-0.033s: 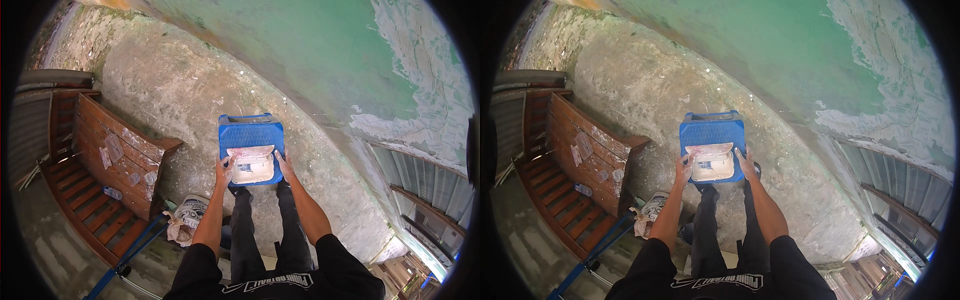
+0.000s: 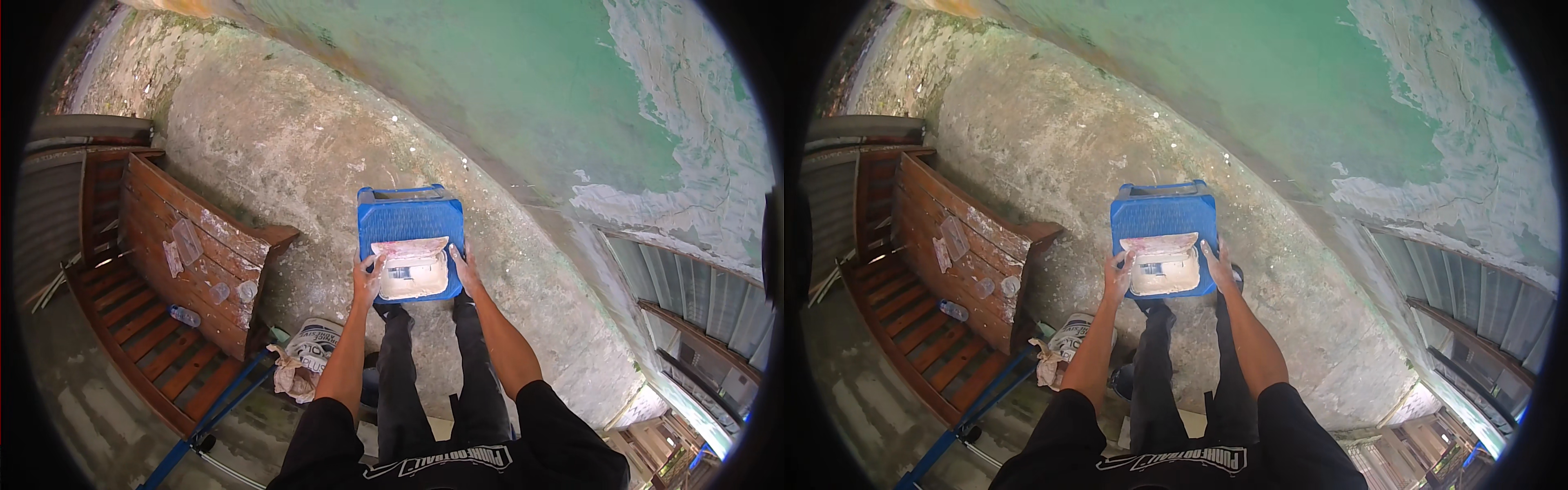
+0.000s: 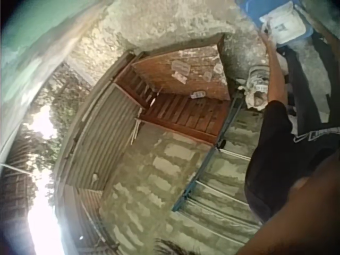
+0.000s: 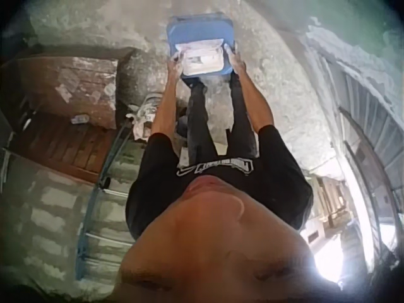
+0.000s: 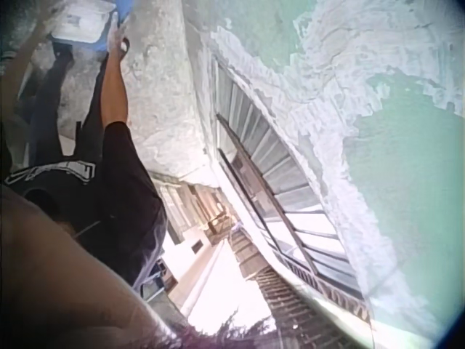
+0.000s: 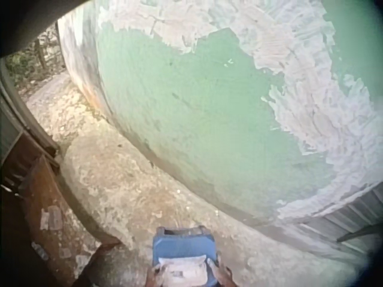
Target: Patching or applying putty to a damaged exterior wall using a putty knife.
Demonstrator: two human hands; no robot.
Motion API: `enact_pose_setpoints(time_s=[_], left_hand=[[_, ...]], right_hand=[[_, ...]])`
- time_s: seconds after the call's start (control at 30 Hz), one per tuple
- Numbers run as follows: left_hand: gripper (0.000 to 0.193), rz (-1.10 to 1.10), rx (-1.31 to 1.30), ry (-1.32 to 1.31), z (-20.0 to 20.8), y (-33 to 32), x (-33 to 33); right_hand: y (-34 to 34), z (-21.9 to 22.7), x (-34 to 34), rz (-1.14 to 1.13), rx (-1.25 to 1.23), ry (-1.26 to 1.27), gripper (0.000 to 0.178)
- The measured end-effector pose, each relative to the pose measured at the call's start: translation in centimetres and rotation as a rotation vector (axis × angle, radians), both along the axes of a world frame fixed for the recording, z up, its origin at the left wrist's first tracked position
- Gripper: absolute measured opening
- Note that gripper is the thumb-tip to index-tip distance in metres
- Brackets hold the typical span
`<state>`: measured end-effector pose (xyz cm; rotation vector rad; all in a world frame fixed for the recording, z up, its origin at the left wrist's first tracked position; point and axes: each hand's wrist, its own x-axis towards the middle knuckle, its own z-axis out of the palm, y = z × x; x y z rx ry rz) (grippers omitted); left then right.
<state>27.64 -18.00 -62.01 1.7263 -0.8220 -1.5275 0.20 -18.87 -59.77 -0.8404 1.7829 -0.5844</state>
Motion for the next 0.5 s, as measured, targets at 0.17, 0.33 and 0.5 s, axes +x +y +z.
enact_pose_setpoints(time_s=[0.17,0.33,0.5], left_hand=[[0.039,0.096,-0.189,0.131,3.4,-0.2,0.3],[0.037,0.109,-0.092,0.371,12.8,0.4,3.0],[0.041,0.082,0.019,0.452,26.5,0.8,7.0]], right_hand=[[-0.7,3.4,1.9,0.120,-0.183,0.491,0.069],[0.8,12.0,4.8,0.088,-0.437,0.074,0.041],[2.5,26.4,9.3,0.251,-0.424,-0.152,0.032]])
